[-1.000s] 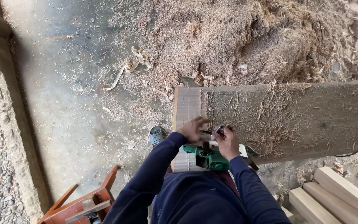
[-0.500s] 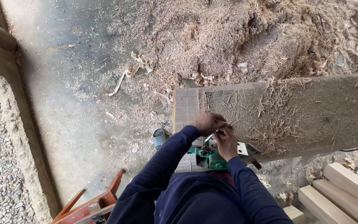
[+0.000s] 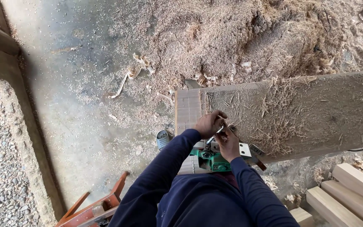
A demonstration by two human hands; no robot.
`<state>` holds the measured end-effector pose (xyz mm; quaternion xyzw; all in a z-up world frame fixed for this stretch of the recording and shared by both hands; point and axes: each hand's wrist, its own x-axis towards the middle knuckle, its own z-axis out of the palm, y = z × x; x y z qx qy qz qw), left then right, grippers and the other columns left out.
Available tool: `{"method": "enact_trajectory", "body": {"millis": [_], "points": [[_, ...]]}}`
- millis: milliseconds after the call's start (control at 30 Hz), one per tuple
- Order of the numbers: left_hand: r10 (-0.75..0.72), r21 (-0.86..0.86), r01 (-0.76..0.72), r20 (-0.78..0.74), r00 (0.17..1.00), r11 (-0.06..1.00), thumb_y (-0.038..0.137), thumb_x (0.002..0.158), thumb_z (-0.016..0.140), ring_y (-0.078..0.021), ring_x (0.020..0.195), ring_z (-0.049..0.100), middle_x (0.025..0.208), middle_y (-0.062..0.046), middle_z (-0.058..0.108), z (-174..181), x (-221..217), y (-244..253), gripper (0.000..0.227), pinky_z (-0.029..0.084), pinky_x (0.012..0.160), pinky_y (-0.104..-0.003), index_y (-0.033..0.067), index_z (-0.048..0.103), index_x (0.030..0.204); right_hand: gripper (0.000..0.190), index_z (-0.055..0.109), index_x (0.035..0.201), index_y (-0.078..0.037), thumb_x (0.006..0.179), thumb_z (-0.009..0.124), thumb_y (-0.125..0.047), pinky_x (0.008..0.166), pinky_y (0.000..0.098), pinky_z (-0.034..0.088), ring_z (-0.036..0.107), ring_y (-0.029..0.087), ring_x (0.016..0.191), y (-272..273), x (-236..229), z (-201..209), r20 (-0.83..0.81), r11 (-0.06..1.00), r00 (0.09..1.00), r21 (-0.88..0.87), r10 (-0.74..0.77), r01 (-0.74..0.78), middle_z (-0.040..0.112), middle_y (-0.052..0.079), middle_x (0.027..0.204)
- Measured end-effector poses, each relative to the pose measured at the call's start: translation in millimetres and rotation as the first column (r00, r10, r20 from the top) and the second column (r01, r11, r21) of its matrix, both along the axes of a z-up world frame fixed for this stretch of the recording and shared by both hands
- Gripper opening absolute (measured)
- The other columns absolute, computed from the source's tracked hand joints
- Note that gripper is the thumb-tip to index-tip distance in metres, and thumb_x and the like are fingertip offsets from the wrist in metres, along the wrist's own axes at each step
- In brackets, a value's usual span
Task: Adjusting and inspecting the blades and plate of an electric power planer.
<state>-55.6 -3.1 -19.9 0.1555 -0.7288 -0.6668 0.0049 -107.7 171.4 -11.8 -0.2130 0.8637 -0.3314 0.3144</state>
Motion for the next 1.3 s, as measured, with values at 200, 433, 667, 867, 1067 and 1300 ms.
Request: {"method": "enact_trajectory", "body": {"millis": [200,433,667,867,1067,1300], "points": [[0.104,0.233,-0.114,0.052,0.993,0.966,0.022,0.104,0.056,-0.0192,0.083,0.072,0.094,-0.007,0.076,-43.8,-10.0,16.6,0.023,0.058,0.075,-0.036,0.0091,0.061,0.123,0.064,0.052,0.147,-0.009,0.091,0.075,-0.026,0.069,0.0288,0.056,0.063,0.009,0.080,-10.5,4.0,16.9,-0.007,0.995,1.000,-0.102,0.008,-0.008,0.071,0.002,0.099],[0.165,0.594,-0.089,-0.075,0.983,0.799,0.026,0.106,0.056,-0.0111,0.082,0.062,0.095,-0.001,0.067,-74.6,-17.1,24.2,0.027,0.055,0.075,-0.030,0.0021,0.060,0.120,0.047,0.064,0.131,-0.005,0.093,0.076,-0.029,0.078,0.0276,0.058,0.072,0.010,0.093,-2.5,-1.2,1.9,0.053,0.986,0.999,-0.167,0.011,-0.002,0.077,0.005,0.104],[0.123,0.644,-0.160,0.103,0.987,0.748,0.048,0.110,0.049,-0.0132,0.079,0.065,0.091,-0.008,0.071,-71.3,-11.2,40.1,0.054,0.057,0.073,-0.030,-0.0026,0.069,0.110,0.036,0.073,0.119,-0.007,0.090,0.075,-0.029,0.077,0.0344,0.060,0.077,0.017,0.090,-3.6,0.8,11.7,0.013,1.000,1.000,-0.019,0.011,-0.011,0.080,0.008,0.100],[0.040,0.795,-0.214,0.233,0.972,0.568,0.046,0.104,0.055,-0.0184,0.082,0.071,0.093,-0.010,0.073,-65.6,-18.5,31.6,0.051,0.063,0.073,-0.036,-0.0022,0.070,0.111,0.037,0.072,0.119,-0.008,0.090,0.077,-0.030,0.077,0.0322,0.060,0.077,0.017,0.091,-7.6,0.0,14.1,-0.070,0.997,0.995,-0.028,0.067,-0.070,0.080,0.007,0.100],[0.143,0.730,-0.177,0.109,0.984,0.660,0.052,0.100,0.060,-0.0196,0.098,0.070,0.108,-0.011,0.075,-76.4,-1.9,31.2,0.061,0.059,0.087,-0.038,0.0008,0.068,0.131,0.032,0.071,0.112,-0.003,0.095,0.073,-0.031,0.078,0.0339,0.056,0.073,0.020,0.088,-3.0,-5.9,5.5,-0.141,0.995,0.987,-0.061,0.076,-0.085,0.077,0.010,0.099],[-0.364,-0.366,0.480,0.343,0.866,0.797,0.074,0.054,0.086,-0.0391,0.133,0.053,0.155,-0.011,0.044,-22.4,95.0,3.0,0.119,0.040,0.109,-0.057,0.0294,0.042,0.155,0.032,0.059,0.132,-0.012,0.105,0.053,-0.028,0.071,0.0335,0.056,0.064,0.017,0.083,18.4,-35.3,-10.1,0.188,0.937,0.982,-0.338,-0.029,0.092,0.065,0.004,0.091]]}}
